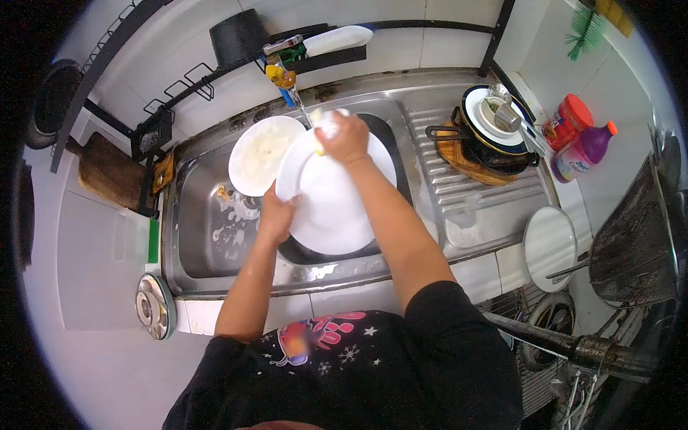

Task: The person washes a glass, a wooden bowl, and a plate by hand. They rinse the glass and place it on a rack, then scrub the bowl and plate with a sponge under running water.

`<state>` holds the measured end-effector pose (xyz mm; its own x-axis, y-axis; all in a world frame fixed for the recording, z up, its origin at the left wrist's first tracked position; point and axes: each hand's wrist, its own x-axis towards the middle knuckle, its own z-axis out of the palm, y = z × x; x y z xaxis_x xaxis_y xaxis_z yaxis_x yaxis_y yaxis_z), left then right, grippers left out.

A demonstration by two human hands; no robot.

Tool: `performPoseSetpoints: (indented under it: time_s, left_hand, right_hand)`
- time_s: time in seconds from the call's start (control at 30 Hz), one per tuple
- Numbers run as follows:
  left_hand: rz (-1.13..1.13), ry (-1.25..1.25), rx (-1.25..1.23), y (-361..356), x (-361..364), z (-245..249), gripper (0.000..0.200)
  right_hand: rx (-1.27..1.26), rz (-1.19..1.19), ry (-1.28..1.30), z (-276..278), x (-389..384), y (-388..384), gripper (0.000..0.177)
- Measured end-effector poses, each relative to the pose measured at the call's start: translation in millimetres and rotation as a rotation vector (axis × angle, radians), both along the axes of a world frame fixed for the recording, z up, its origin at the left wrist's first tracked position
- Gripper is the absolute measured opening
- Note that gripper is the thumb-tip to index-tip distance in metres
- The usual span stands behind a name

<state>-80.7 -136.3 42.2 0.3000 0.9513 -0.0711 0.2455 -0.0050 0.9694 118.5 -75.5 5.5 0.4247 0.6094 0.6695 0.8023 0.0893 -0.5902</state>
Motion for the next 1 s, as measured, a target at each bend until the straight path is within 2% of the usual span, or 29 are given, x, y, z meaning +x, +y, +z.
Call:
performPoseSetpoints:
  time_s: [0.03,0.07,0.13,0.23,0.33,0.4,0.43,0.47,0.53,0.6,0.67,0.7,0.73,0.8,0.87,0.97,1.0]
  left_hand:
    - [-0.023,0.048,-0.032,3,0,3,0.041]
    - [-0.044,0.073,0.002,6,1,1,0.042]
    - [-0.088,0.121,0.077,13,2,-10,0.045]
    - [0.026,-0.050,0.166,4,5,-27,0.041]
    - [0.156,-0.258,-0.032,-3,-8,-22,0.037]
    - [0.221,-0.224,0.055,3,-13,-31,0.034]
    - [0.234,-0.196,0.071,5,-14,-31,0.034]
    - [0.246,-0.170,0.087,6,-13,-30,0.035]
    - [0.234,-0.211,0.126,11,-7,-34,0.037]
    - [0.279,-0.214,0.128,16,-7,-41,0.038]
    - [0.386,-0.185,0.107,25,-19,-47,0.037]
    - [0.458,-0.259,0.321,30,-22,-52,0.035]
    - [0.447,-0.322,0.253,28,-27,-44,0.035]
    - [0.428,-0.448,0.114,17,-37,-17,0.034]
    - [0.395,-0.345,0.031,9,-38,-24,0.035]
    - [0.341,-0.159,0.010,1,-21,-50,0.038]
    - [0.318,-0.224,-0.006,5,-19,-55,0.037]
  right_hand:
    - [0.088,0.073,-0.066,7,-11,-3,0.042]
    - [0.039,0.154,-0.155,15,-23,-8,0.040]
    - [0.112,0.376,-0.234,22,-48,-20,0.039]
    - [0.238,0.491,-0.219,11,-49,-9,0.040]
    - [0.007,0.033,-0.212,-10,-13,-6,0.043]
    - [-0.132,-0.119,-0.047,-34,-1,-8,0.048]
    - [-0.214,-0.073,-0.002,-40,-7,-7,0.058]
    - [-0.180,-0.080,-0.057,-48,-18,-7,0.068]
    - [-0.129,0.031,-0.146,-45,-50,-22,0.074]
    - [-0.139,0.392,-0.092,-29,-88,-59,0.072]
    - [-0.240,0.568,-0.114,-21,-95,-95,0.070]
    - [-0.288,0.593,-0.232,-29,-82,-101,0.067]
    - [-0.400,0.573,-0.340,-31,-60,-106,0.066]
    - [-0.479,0.359,-0.375,-63,-14,-92,0.066]
    - [-0.438,0.066,-0.344,-62,10,-60,0.066]
    - [-0.348,-0.016,-0.345,-36,-14,-22,0.067]
    - [-0.230,0.045,-0.333,-43,-34,-16,0.067]
